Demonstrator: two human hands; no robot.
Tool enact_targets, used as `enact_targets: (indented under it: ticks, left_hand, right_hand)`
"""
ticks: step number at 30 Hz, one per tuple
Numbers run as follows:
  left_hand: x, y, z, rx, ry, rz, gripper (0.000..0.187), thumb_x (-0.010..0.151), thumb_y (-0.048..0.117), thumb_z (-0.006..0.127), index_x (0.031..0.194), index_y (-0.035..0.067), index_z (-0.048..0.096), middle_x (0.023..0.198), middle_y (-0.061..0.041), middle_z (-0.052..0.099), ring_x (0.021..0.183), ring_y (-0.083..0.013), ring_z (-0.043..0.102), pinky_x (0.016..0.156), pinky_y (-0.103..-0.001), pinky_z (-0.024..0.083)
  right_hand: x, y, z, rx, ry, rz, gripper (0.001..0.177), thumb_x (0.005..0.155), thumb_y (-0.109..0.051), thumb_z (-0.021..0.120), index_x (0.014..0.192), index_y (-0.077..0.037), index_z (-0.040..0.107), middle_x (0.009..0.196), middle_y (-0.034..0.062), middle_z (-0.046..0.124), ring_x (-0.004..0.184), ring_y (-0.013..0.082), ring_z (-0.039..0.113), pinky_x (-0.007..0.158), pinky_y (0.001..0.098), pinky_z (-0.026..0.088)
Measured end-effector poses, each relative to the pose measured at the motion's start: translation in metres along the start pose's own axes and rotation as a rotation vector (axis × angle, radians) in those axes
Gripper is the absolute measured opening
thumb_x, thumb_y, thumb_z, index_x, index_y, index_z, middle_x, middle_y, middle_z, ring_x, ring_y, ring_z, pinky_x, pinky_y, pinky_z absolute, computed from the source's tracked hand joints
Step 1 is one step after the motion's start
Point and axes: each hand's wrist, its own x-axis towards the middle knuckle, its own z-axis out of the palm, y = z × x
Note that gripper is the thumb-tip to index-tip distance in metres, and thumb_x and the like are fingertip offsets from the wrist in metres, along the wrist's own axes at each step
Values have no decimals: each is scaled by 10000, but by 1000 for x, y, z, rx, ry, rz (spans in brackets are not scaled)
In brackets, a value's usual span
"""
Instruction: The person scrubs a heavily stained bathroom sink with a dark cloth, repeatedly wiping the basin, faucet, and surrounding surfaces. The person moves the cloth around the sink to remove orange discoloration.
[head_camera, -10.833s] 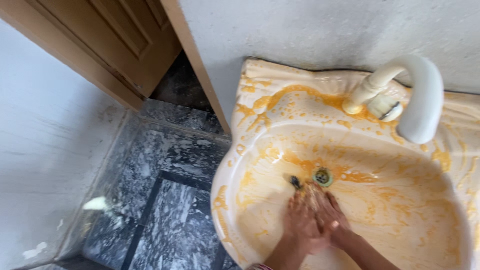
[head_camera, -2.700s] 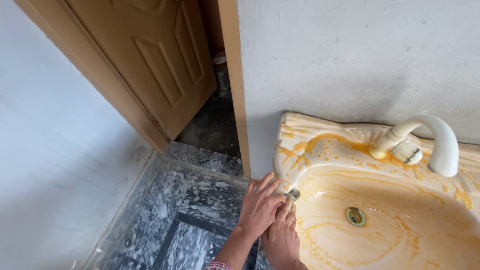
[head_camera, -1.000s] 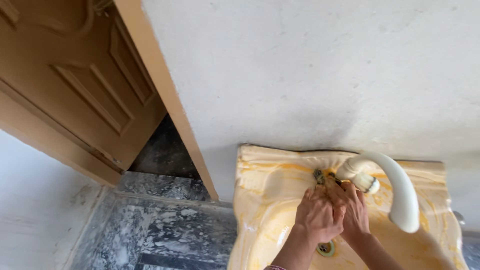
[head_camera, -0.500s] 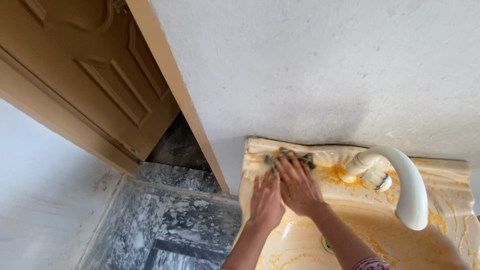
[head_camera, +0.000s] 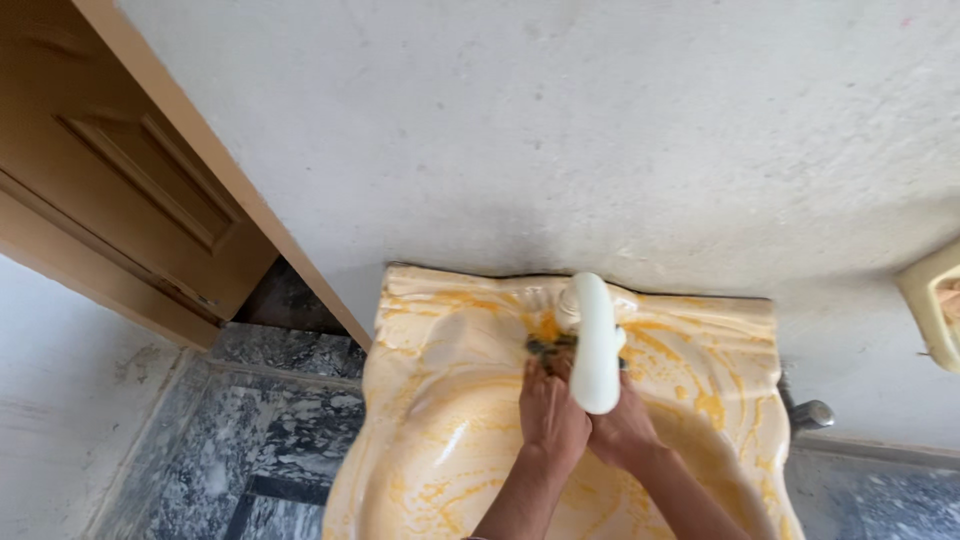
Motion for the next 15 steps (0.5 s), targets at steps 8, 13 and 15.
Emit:
enact_targets:
  ticks: [8,13,15]
  left_hand:
    - [15,163,35,-123,-284,206,805,867,111,657,1567,-50,294,1639,-222,215,1547,-321,224,1291,-465,85]
    - [51,191,42,5,-313,251,850,922,170,598,1610,11,126,1695,-200,73,1560,-322,120,1260,-443,42]
    - [57,173,49,74,-488,207,871,945,202,588,1626,22,75,1702,-198,47,1575,-322,99,1269,-460,27]
  right_hand:
    - [-83,155,-27,-380,99,132,685,934,-360,474,1565,-122,351,1619,72,284,1535,239,169,1244,465,151]
    - [-72,202,-32,-389,29,139,845,892,-522,444,1608,-142,206,1700,90,124,1556,282,35,1222,524,79]
    - [-50,193,-36,-423,-10,80,824,909,-495,430,1619,-159,182,1722,90,85,1565,293,15,1225,539,54]
